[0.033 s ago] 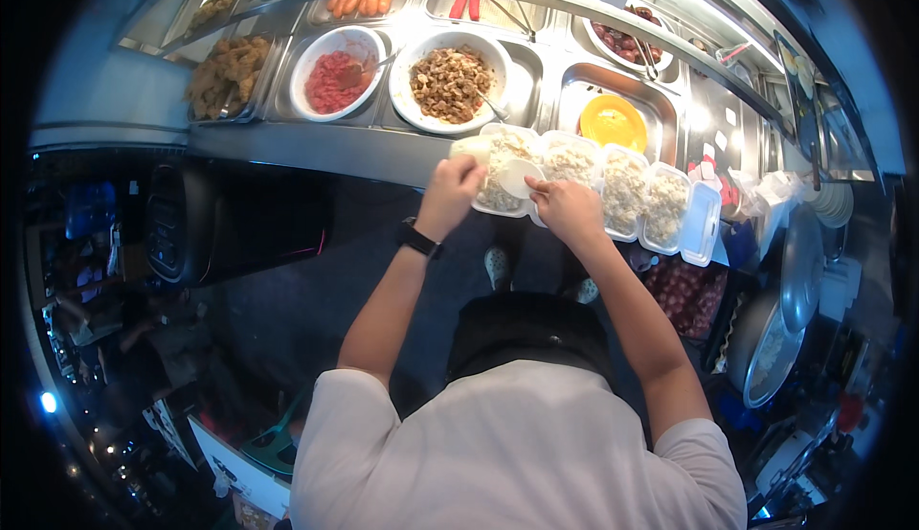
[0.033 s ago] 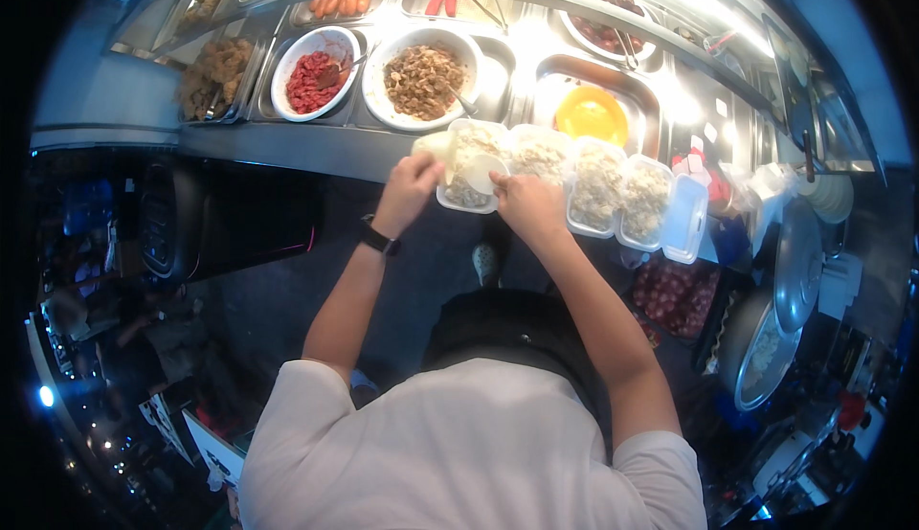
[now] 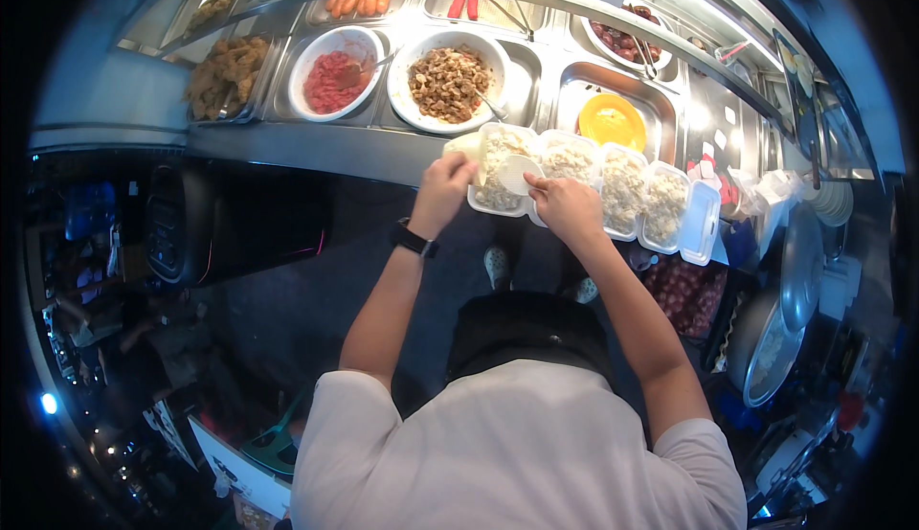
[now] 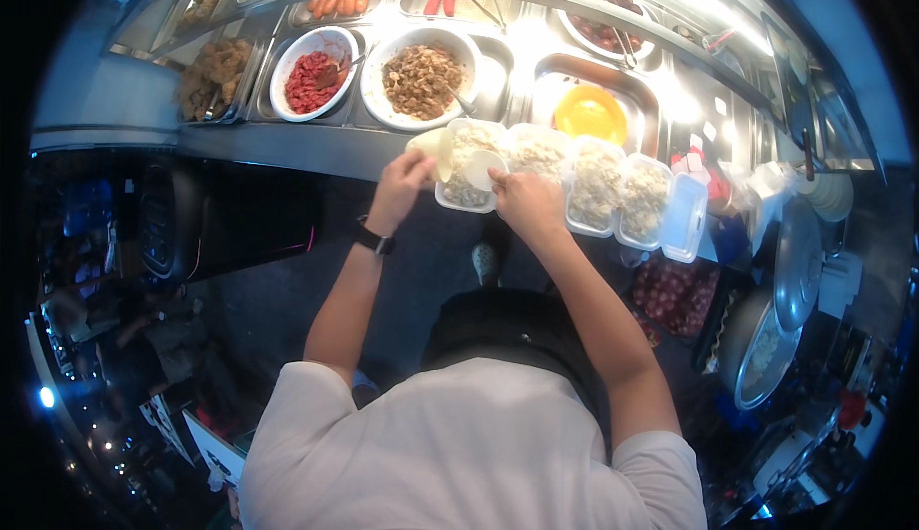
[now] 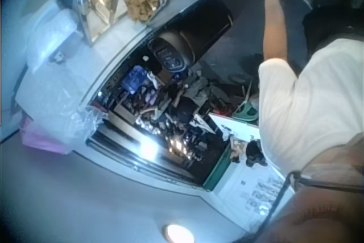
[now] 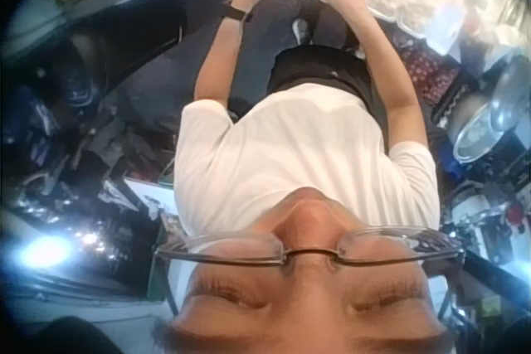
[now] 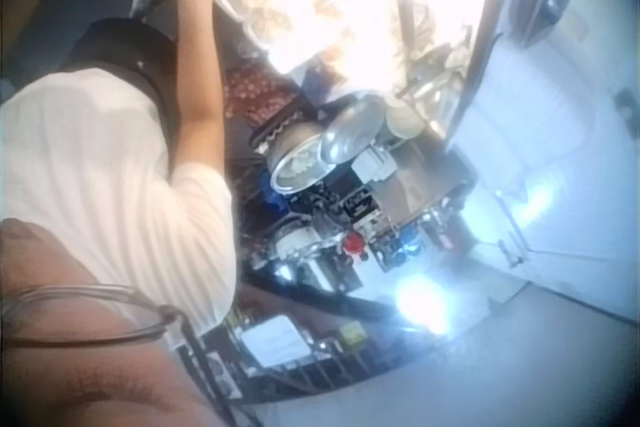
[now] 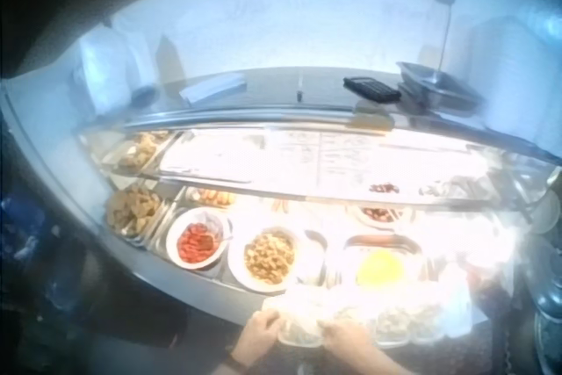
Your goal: The person prepares several takeout containers by scooping rice from a large pot using a rice paddle and adding portions of meat and other toppings from food service trays using a spoon.
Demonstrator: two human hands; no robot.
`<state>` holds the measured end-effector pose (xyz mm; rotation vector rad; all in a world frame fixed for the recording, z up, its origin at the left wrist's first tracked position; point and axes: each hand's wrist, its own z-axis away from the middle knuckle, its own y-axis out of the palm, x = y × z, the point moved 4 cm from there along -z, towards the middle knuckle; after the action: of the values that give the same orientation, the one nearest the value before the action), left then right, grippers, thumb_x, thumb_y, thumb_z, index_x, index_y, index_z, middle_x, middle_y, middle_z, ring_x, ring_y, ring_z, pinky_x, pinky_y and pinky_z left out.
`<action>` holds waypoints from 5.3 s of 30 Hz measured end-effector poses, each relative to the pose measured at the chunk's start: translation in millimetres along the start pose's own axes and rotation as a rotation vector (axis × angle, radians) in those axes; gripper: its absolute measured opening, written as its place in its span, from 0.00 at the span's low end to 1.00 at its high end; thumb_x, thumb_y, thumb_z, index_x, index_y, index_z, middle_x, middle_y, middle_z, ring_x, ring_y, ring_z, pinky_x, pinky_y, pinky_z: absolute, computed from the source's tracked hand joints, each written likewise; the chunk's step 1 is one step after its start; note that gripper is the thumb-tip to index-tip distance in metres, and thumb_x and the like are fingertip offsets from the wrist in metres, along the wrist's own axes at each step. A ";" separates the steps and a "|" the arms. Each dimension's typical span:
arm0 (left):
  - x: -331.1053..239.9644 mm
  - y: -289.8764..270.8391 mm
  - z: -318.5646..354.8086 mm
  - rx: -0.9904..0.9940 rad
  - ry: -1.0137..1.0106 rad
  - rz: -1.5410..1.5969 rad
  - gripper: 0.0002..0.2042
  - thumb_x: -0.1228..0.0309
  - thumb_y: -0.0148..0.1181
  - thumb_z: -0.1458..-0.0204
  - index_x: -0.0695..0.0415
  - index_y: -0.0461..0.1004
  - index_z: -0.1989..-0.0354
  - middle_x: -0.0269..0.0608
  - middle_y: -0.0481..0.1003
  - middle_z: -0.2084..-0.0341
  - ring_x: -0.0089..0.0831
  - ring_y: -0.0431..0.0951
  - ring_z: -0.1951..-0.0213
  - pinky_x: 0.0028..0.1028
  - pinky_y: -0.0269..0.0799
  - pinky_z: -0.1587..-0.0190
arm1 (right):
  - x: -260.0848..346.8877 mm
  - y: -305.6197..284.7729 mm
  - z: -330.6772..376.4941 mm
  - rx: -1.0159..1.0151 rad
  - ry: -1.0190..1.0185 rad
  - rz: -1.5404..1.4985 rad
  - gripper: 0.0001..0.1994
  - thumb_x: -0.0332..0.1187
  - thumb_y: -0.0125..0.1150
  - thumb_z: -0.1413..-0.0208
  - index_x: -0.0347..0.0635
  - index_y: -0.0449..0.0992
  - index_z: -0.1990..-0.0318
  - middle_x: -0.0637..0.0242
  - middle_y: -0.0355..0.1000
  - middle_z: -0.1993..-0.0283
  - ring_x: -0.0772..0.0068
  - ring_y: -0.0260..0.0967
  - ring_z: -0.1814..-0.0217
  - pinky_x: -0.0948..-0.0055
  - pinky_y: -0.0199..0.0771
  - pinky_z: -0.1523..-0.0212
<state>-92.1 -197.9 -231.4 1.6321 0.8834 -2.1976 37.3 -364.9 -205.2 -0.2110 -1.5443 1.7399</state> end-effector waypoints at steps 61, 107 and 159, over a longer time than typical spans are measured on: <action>-138.6 934.2 276.8 1.004 -0.771 -0.061 0.11 0.60 0.52 0.44 0.52 0.71 0.72 0.34 0.70 0.76 0.31 0.69 0.70 0.31 0.66 0.62 | -655.2 -67.3 552.6 -0.020 1.041 -0.368 0.17 0.28 0.50 0.47 0.33 0.71 0.50 0.45 0.74 0.58 0.45 0.75 0.59 0.53 0.75 0.59; -258.9 819.2 224.3 1.351 0.785 -0.483 0.12 0.70 0.52 0.45 0.66 0.75 0.59 0.50 0.71 0.54 0.47 0.77 0.59 0.38 0.71 0.52 | -554.3 -521.4 313.2 -0.930 -0.146 -0.604 0.30 0.25 0.71 0.57 0.37 0.65 0.44 0.59 0.67 0.46 0.65 0.70 0.47 0.67 0.71 0.48; -404.6 628.1 244.2 0.666 -0.077 0.880 0.16 0.79 0.49 0.48 0.62 0.72 0.50 0.41 0.69 0.57 0.30 0.72 0.57 0.32 0.74 0.53 | -706.9 -112.0 533.2 -0.261 0.450 -0.502 0.15 0.28 0.64 0.56 0.39 0.75 0.57 0.56 0.69 0.49 0.56 0.65 0.45 0.57 0.67 0.45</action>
<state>194.9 -894.0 -5.9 1.6775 -0.5966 -1.9098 251.1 -1231.0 -229.8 -0.2925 -1.3372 1.0157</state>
